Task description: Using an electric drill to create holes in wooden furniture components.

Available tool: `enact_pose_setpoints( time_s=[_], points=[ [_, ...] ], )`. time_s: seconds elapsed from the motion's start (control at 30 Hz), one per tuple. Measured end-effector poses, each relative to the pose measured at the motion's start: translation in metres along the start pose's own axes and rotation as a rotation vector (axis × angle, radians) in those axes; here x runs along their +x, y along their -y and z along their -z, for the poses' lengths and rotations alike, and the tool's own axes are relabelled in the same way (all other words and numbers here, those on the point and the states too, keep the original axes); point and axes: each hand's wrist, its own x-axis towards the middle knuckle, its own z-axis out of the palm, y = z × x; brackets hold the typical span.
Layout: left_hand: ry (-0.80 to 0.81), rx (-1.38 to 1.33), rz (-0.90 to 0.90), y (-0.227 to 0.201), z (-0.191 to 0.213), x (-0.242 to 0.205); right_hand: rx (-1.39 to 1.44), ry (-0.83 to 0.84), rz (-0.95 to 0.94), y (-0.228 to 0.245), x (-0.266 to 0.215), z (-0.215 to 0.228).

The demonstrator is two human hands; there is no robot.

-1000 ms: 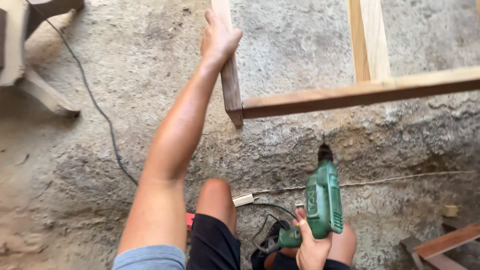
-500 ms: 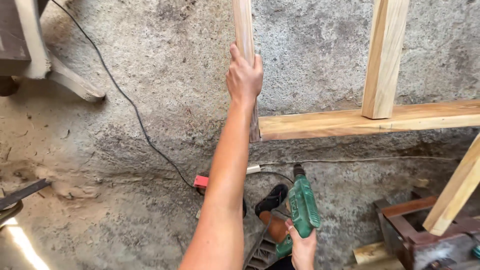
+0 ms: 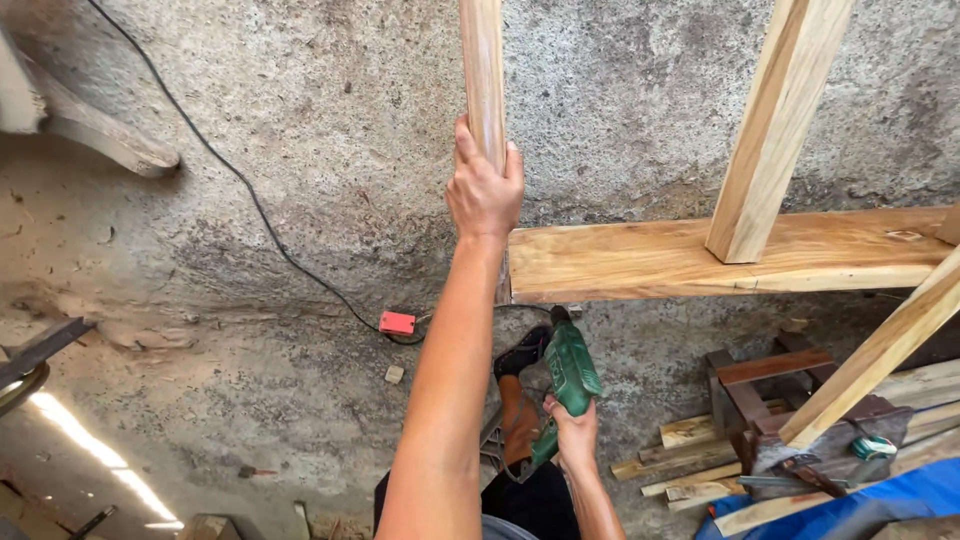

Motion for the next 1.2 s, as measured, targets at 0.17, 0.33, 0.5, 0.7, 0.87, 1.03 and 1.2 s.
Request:
enact_pose_setpoints(
  time_s=[0.17,0.33,0.5,0.7,0.87,1.03,1.2],
  points=[
    [-0.068,0.027,-0.062,0.007,-0.006,0.0,-0.045,0.01,-0.077,0.002,0.005,0.0],
    [0.022,-0.008,0.001,0.002,-0.001,0.001,0.0,0.054,-0.049,0.009,0.005,0.0],
    [-0.01,0.002,-0.044,0.006,-0.004,0.001,-0.027,0.055,-0.045,0.02,0.003,-0.001],
    [-0.011,-0.014,-0.029,0.004,-0.004,0.001,-0.051,0.059,-0.039,0.02,0.003,0.004],
    [-0.028,0.005,-0.034,0.009,-0.009,0.0,-0.081,0.065,-0.072,0.02,-0.001,0.011],
    [-0.066,-0.006,-0.081,0.01,-0.01,0.002,-0.086,0.078,-0.107,0.011,-0.004,0.02],
    [-0.025,-0.033,-0.056,0.012,-0.011,0.004,-0.066,0.07,-0.138,0.012,-0.013,0.025]
  ],
)
